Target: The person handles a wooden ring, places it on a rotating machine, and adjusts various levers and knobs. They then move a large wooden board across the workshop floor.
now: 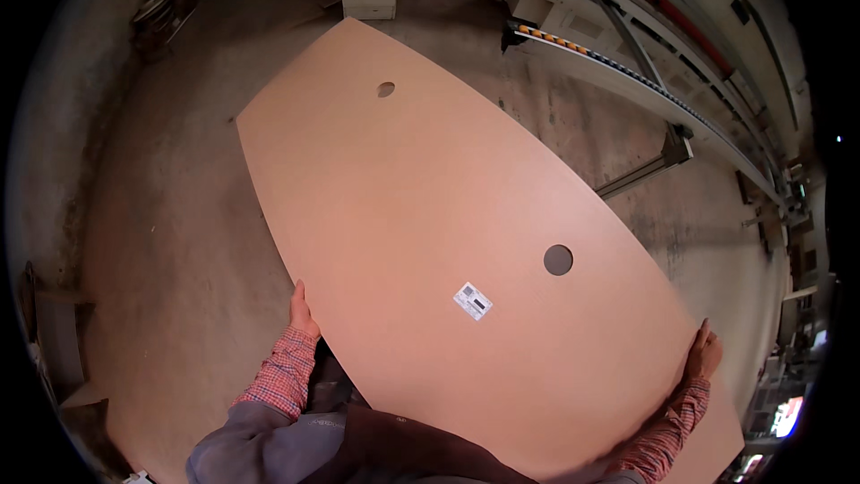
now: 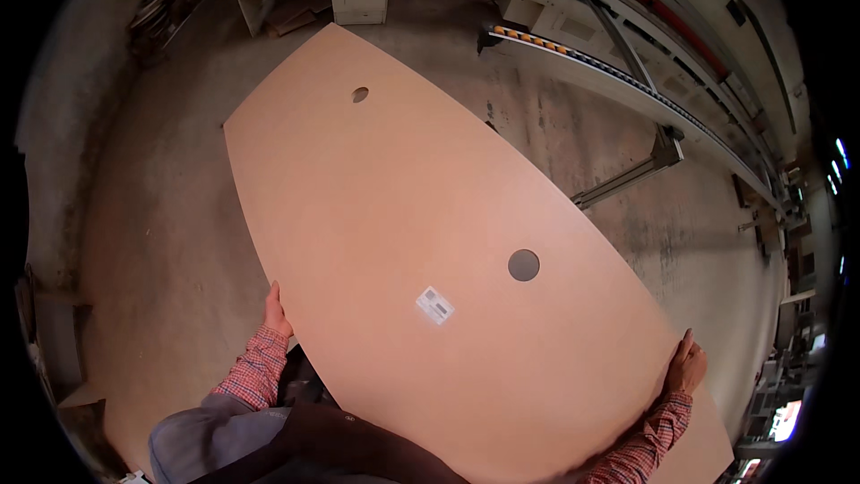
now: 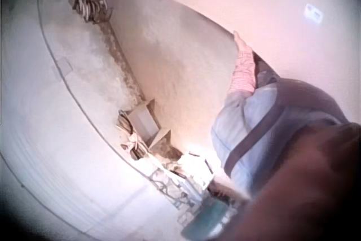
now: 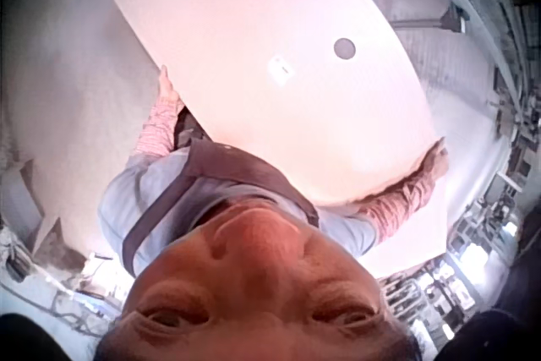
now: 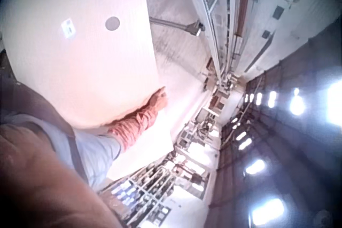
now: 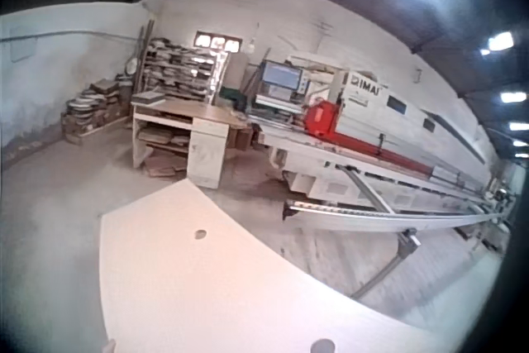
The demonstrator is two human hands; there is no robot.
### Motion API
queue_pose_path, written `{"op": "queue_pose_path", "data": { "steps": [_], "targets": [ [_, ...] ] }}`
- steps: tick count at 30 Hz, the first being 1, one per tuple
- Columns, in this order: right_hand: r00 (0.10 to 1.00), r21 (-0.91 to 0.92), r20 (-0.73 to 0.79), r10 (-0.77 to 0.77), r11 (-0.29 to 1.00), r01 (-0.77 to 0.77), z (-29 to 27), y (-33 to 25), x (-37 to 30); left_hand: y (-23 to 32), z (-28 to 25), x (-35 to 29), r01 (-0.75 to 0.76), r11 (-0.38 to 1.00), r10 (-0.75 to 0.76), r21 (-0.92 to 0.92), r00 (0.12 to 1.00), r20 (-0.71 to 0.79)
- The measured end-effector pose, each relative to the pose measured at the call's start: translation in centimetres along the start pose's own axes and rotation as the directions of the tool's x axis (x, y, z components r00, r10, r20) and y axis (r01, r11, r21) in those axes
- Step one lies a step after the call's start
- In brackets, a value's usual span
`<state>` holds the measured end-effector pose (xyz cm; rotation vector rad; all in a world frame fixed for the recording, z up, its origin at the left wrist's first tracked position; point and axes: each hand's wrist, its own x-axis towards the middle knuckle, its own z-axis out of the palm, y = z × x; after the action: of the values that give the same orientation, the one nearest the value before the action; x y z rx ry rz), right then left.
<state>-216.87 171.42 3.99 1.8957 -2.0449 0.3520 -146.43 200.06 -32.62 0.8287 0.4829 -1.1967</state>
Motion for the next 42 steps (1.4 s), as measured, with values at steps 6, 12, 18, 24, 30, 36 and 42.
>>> {"op": "queue_pose_path", "data": {
  "steps": [6, 12, 18, 24, 30, 36, 42],
  "targets": [
    [0.988, 0.016, -0.150, -0.022, 1.000, 0.025, -9.2, -9.0, 1.9, 8.3, 5.9, 3.1, 0.010, 1.000, -0.011, 0.007, 0.981, 0.194],
    [0.954, 0.083, -0.259, 0.148, 0.988, -0.131, -11.6, -14.7, 7.2, 18.6, 19.0, 10.2, -0.046, 0.998, 0.030, 0.039, 0.944, 0.328],
    [0.924, 0.124, -0.151, 0.352, 0.934, -0.335, -5.9, -22.9, 14.3, 31.8, 34.7, 19.6, -0.187, 0.950, 0.111, 0.251, 0.950, 0.291],
    [0.893, 0.091, -0.089, 0.442, 0.896, -0.434, 3.9, -29.9, 16.1, 39.0, 46.3, 26.0, -0.070, 0.946, -0.054, 0.317, 0.929, 0.366],
    [0.836, 0.102, -0.026, 0.548, 0.834, -0.543, 9.2, -35.2, 18.9, 43.0, 55.4, 32.5, -0.105, 0.917, -0.034, 0.385, 0.941, 0.338],
    [0.807, 0.049, -0.123, 0.577, 0.816, -0.576, 10.4, -42.2, 25.7, 45.9, 64.5, 42.9, -0.092, 0.920, -0.110, 0.380, 0.872, 0.476],
    [0.775, -0.024, -0.031, 0.632, 0.774, -0.632, 12.0, -47.7, 29.1, 48.2, 72.0, 51.2, -0.064, 0.868, -0.165, 0.493, 0.898, 0.407]
  ]
}}
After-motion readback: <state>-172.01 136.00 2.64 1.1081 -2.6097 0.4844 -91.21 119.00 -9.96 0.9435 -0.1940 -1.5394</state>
